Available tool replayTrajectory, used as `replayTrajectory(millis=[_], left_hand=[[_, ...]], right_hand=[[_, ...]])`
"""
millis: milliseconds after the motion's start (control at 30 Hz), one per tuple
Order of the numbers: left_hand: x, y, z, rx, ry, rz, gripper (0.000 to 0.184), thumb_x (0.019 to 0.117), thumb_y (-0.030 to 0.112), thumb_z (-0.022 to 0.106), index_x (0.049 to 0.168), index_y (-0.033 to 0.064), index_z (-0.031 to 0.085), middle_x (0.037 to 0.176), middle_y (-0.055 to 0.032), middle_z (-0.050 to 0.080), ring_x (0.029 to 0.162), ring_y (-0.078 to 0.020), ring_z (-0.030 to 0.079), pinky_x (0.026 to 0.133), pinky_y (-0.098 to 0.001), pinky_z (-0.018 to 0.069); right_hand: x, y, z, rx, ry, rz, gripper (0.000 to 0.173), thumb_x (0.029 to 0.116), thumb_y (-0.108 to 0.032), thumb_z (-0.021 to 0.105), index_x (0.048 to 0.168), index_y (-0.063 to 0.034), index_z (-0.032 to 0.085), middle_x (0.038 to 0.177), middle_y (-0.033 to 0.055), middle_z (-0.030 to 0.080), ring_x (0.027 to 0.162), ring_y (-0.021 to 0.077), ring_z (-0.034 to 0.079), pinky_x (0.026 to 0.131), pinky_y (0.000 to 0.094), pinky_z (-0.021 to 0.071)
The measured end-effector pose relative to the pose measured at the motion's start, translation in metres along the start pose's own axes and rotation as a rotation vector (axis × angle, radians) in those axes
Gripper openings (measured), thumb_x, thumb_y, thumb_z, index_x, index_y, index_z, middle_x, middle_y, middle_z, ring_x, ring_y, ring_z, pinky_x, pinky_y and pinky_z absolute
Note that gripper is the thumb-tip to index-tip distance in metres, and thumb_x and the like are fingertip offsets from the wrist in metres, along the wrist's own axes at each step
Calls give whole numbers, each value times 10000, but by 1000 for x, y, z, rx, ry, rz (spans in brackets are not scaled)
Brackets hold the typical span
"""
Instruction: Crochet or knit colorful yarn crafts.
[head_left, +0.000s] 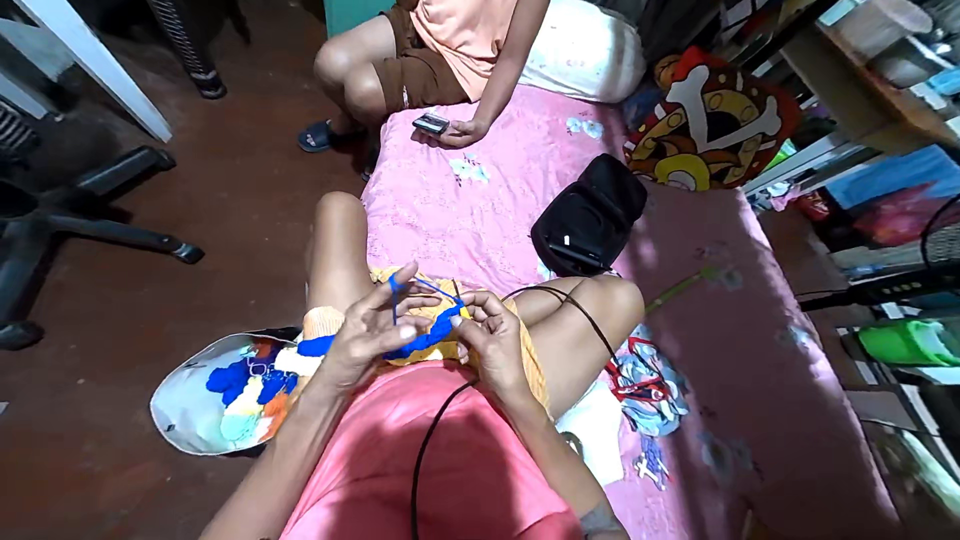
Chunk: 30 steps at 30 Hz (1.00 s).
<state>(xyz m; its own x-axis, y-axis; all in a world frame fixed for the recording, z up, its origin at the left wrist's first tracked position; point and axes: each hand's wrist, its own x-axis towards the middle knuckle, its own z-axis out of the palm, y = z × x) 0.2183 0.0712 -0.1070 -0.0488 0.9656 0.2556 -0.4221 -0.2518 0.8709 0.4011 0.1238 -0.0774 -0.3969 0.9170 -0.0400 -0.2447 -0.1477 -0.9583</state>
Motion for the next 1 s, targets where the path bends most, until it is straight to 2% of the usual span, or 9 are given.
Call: replayTrajectory(millis=[67, 100, 233, 367, 533, 667, 733, 867, 1000], left_hand=[[2, 1, 18, 125, 94, -32, 829, 854, 161, 764, 1581, 228, 372, 1210, -58, 687, 996, -197, 720, 811, -311, 625], [3, 3, 25, 183, 150, -46, 866, 841, 75, 742, 1595, 177, 329, 1131, -50, 709, 937, -174, 727, 776, -279, 622], [2, 9, 35, 336, 263, -54, 869, 836, -30, 700, 1597, 134, 314, 943, 0, 745, 788, -82, 718, 682, -188, 585], [3, 14, 35, 255, 277, -119, 861, 837, -66, 656, 1596, 128, 302, 874, -11, 741, 716, -86, 708, 680, -199, 590], [7, 15, 31, -26, 188, -320, 800, 864, -38, 587, 1592, 122, 297, 861, -52, 729, 752, -99, 710, 745, -228, 595], [8, 14, 29, -115, 217, -355, 724, 889, -41, 554, 1564, 85, 324, 879, -59, 737, 782, -99, 717, 781, -237, 593], [7, 15, 27, -67, 239, -324, 722, 888, -41, 551, 1566, 79, 332, 880, -49, 729, 795, -103, 714, 797, -249, 596], [7, 17, 22, 2, 242, -303, 716, 892, -50, 545, 1564, 87, 343, 911, -56, 735, 821, -113, 721, 794, -249, 597], [9, 21, 22, 90, 265, -282, 703, 892, -58, 565, 1554, 70, 364, 850, -29, 708, 763, -85, 695, 764, -229, 587]], right_hand=[[-2, 0, 3, -25, 14, -38, 210, 888, 109, 600, 1096, 86, 616, 857, 100, 687, 517, 31, 541, 454, 168, 462], [-3, 0, 4, -44, 18, -55, 209, 885, 105, 599, 1092, 84, 620, 866, 93, 687, 532, 26, 543, 462, 164, 458], [-5, 4, 6, -113, 10, -112, 219, 879, 92, 602, 1093, 74, 645, 912, 81, 699, 588, 9, 555, 500, 152, 454], [-3, 8, 3, -72, -21, -157, 271, 863, 109, 593, 1131, 91, 633, 933, 83, 705, 594, -4, 550, 514, 144, 456], [-1, 11, -3, 107, -70, -52, 302, 853, 117, 591, 1148, 79, 638, 943, 117, 712, 525, -3, 490, 448, 146, 389], [1, 10, -12, 48, -146, -83, 282, 886, 97, 610, 1162, 100, 667, 1011, 118, 722, 567, -5, 527, 492, 153, 442], [3, 7, -18, -77, -211, -144, 285, 917, 66, 605, 1191, 97, 681, 1047, 94, 731, 646, -9, 578, 563, 156, 490], [8, 0, -28, -406, -323, -314, 273, 953, 22, 584, 1190, 60, 716, 1064, 99, 727, 940, 58, 669, 879, 225, 564], [12, -9, -36, -756, -401, -472, 318, 966, -41, 561, 1208, -92, 761, 901, 64, 689, 757, 98, 621, 689, 292, 539]])
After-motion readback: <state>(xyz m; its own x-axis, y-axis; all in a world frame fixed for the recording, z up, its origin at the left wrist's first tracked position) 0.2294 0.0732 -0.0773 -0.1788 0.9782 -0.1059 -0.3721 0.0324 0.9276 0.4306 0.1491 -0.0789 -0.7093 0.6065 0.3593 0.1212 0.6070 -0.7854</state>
